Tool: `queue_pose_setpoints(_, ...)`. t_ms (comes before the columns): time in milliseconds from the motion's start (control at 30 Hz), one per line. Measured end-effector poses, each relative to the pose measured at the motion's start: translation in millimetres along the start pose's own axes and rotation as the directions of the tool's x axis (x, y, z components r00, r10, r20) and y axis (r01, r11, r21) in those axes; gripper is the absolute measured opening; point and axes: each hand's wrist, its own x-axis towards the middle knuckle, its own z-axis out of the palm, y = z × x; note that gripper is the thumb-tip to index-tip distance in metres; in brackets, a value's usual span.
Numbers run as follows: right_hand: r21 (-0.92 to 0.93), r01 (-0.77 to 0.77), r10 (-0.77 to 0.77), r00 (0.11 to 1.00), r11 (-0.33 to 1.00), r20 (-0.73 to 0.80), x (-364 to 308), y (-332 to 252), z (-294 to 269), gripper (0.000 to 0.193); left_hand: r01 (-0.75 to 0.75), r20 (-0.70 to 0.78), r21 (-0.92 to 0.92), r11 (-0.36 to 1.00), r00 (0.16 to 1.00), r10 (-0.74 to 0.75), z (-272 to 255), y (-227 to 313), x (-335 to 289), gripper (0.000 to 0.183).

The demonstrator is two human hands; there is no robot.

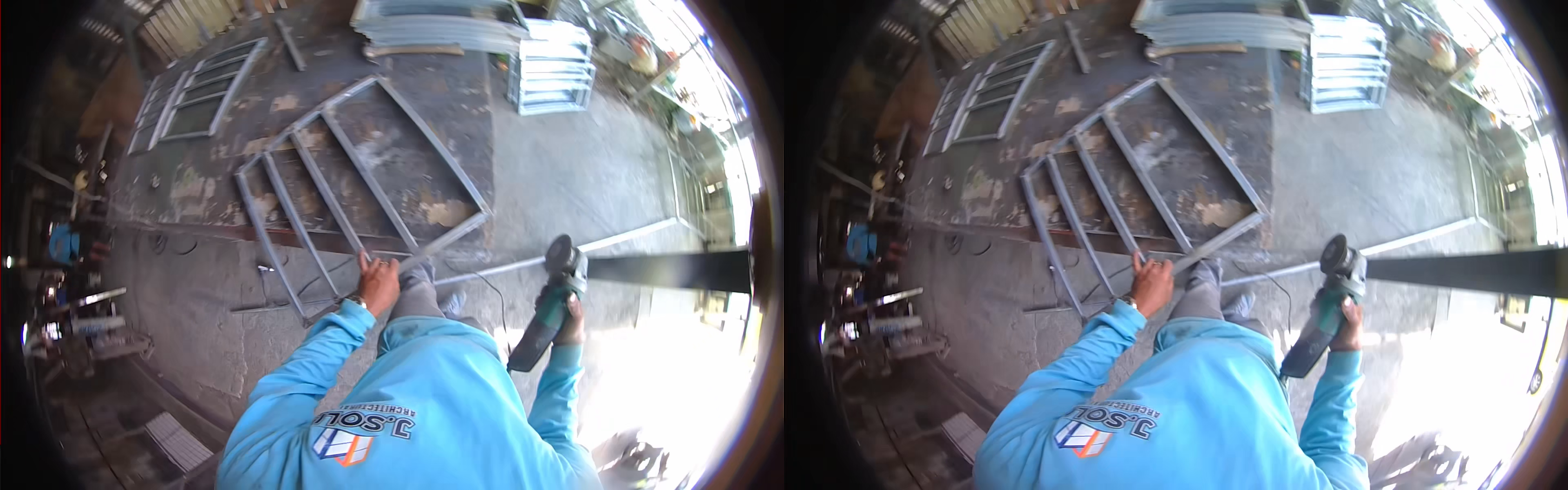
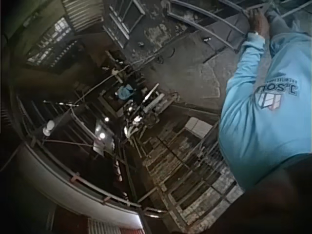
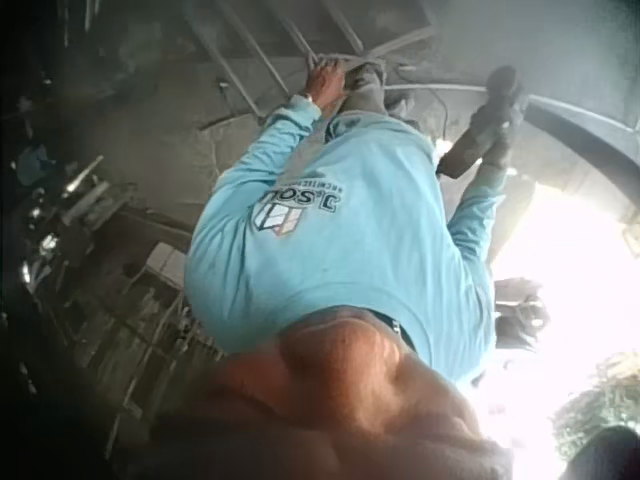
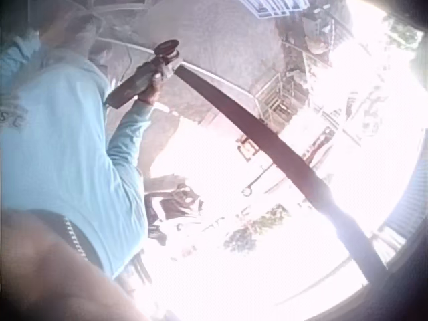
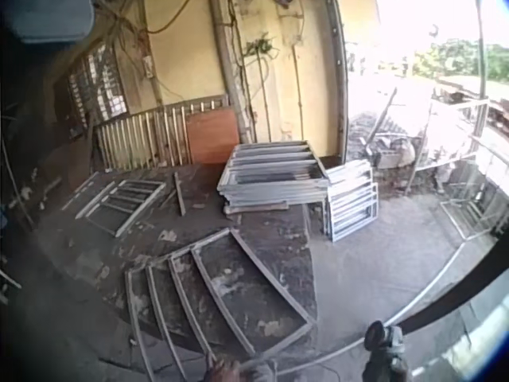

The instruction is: Grind and smooth welds on metal window or gate frames using an angle grinder.

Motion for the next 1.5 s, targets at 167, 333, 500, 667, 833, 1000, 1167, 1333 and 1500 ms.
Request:
queue_pose_setpoints(167, 0.065, -0.03, 0.034, 0.997, 0.997, -0.07, -23, 2, -1, 0.079, -0.015, 0.1, -0.062, 0.998, 0.995, 0.021, -19, 20, 8, 0.029)
queue_pose_setpoints(333, 0.096, -0.027, 0.033, 0.998, 0.995, -0.06, -28, 3, -4, 0.077, -0.029, -0.05, -0.114, 0.993, 0.998, 0.023, -9, 35, 3, 0.036)
queue_pose_setpoints(500, 0.108, -0.035, 0.04, 0.998, 0.994, -0.048, -27, -1, -1, 0.079, 0.032, 0.13, -0.281, 0.959, 0.992, 0.005, -4, 21, 9, 0.042)
queue_pose_setpoints(667, 0.103, -0.08, 0.085, 0.995, 0.991, -0.044, -22, -1, 1, 0.081, 0.12, 0.246, -0.322, 0.939, 0.968, -0.04, -12, 17, 21, 0.031)
queue_pose_setpoints(833, 0.05, -0.055, 0.056, 0.998, 0.997, -0.016, -18, -7, 6, 0.081, -0.004, 0.125, -0.219, 0.976, 0.992, 0.032, -10, 15, 20, 0.026)
queue_pose_setpoints(1000, 0.051, -0.054, 0.055, 0.998, 0.997, -0.009, -14, -5, 2, 0.081, 0.015, 0.173, -0.14, 0.99, 0.985, 0.009, -18, 11, 11, 0.036)
queue_pose_setpoints(1167, 0.016, -0.042, 0.043, 0.996, 0.999, -0.073, -15, -3, 8, 0.087, 0.044, 0.141, -0.122, 0.992, 0.99, -0.026, -9, 20, 7, 0.046)
queue_pose_setpoints(1333, 0.014, -0.066, 0.067, 0.997, 0.998, -0.031, -19, 1, -2, 0.087, 0.052, -0.008, -0.175, 0.983, 0.998, -0.055, 10, 36, 1, 0.043)
queue_pose_setpoints(1500, 0.034, -0.084, 0.085, 0.996, 0.996, -0.024, -16, 2, 5, 0.086, 0.133, 0.063, -0.205, 0.97, 0.99, -0.123, 13, 37, 5, 0.036)
